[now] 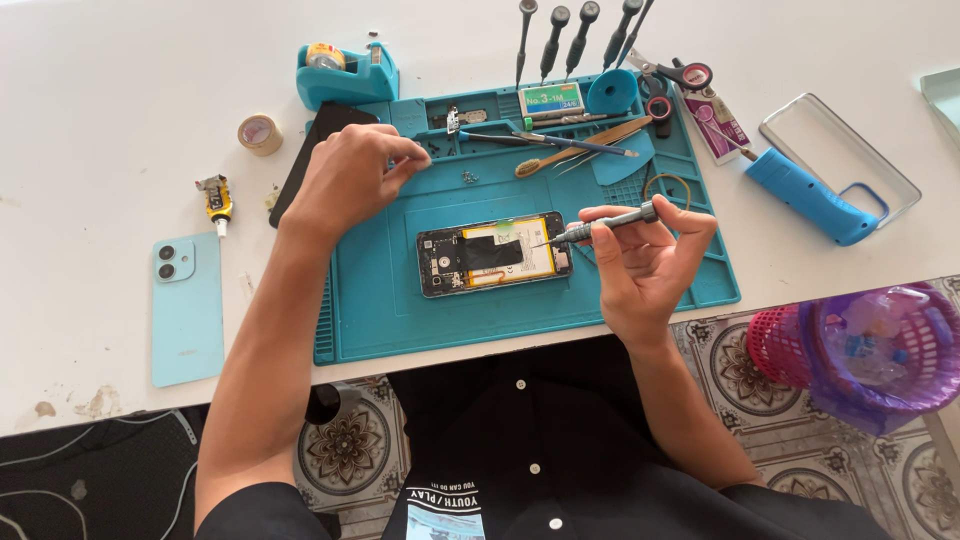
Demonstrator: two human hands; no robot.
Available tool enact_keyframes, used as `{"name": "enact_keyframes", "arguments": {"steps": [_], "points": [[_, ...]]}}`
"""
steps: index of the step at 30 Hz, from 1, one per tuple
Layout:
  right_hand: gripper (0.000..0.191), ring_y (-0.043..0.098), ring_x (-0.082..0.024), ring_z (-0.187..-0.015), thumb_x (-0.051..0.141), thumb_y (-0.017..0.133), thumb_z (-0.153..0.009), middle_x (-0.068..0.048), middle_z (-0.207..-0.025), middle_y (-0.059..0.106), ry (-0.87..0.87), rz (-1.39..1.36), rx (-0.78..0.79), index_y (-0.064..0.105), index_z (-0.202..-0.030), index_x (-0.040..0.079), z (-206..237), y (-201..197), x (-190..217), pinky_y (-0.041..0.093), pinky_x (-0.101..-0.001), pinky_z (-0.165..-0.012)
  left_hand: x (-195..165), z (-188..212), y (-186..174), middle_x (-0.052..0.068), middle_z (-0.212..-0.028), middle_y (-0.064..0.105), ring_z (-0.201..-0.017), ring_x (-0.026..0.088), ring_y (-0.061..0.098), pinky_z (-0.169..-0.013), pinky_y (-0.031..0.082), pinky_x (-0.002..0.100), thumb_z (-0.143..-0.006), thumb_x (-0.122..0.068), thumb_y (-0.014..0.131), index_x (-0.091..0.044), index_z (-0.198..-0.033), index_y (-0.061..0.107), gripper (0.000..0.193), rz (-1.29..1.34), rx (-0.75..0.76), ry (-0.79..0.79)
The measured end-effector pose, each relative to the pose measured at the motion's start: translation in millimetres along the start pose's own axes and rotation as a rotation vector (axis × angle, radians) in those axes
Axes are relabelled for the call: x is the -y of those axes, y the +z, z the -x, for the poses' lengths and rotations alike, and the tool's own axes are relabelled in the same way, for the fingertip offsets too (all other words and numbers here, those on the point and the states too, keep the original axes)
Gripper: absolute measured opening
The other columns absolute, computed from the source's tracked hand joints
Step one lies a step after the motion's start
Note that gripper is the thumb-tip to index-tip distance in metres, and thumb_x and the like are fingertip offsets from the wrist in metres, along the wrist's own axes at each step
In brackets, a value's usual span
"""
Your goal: The person repairs a smartphone at a workbench, using a screwdriver to remove and reinstall small screws on the opened phone. They handle the phone body, back cover, and small components on a blue repair mat, lifting the phone to work on its edges and reassembling it.
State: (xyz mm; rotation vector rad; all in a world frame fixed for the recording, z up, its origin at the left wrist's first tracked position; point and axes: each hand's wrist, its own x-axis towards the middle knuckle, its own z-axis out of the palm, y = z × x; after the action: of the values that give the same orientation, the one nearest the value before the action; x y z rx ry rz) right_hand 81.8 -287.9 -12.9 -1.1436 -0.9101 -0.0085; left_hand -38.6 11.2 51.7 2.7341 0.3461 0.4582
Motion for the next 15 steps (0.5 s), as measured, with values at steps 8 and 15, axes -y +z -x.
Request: {"name": "enact_keyframes", "arguments": {"steps": [8,15], "points": [[0.043,0.072,-0.018,-0.097,-0.004,0.063,-0.112,-0.029,-0.112,0.071,-0.011,0.002,-0.005,0.030,-0.135,0.011,7,1,-6,0.060,-0.0268,-0.089,15,4,9,0.003,-0.088,0.074,-0.078,0.028,0.070,-0.066,0.056,0.043,-0.087,-0.020,0.080,-0.025,-0.094,0.084,0.010,-0.062,-0.083,0.070],[0.041,0.075,-0.023,-0.103,-0.002,0.065,-0.122,-0.031,-0.112,0.071,-0.025,0.035,0.024,0.028,-0.135,0.012,17,16,-3,0.064,-0.0294,-0.092,41,19,11,0.002,-0.087,0.074,-0.081,0.026,0.072,-0.070,0.057,0.042,-0.086,-0.025,0.081,-0.024,-0.090,0.084,0.005,-0.066,-0.142,0.069]]}}
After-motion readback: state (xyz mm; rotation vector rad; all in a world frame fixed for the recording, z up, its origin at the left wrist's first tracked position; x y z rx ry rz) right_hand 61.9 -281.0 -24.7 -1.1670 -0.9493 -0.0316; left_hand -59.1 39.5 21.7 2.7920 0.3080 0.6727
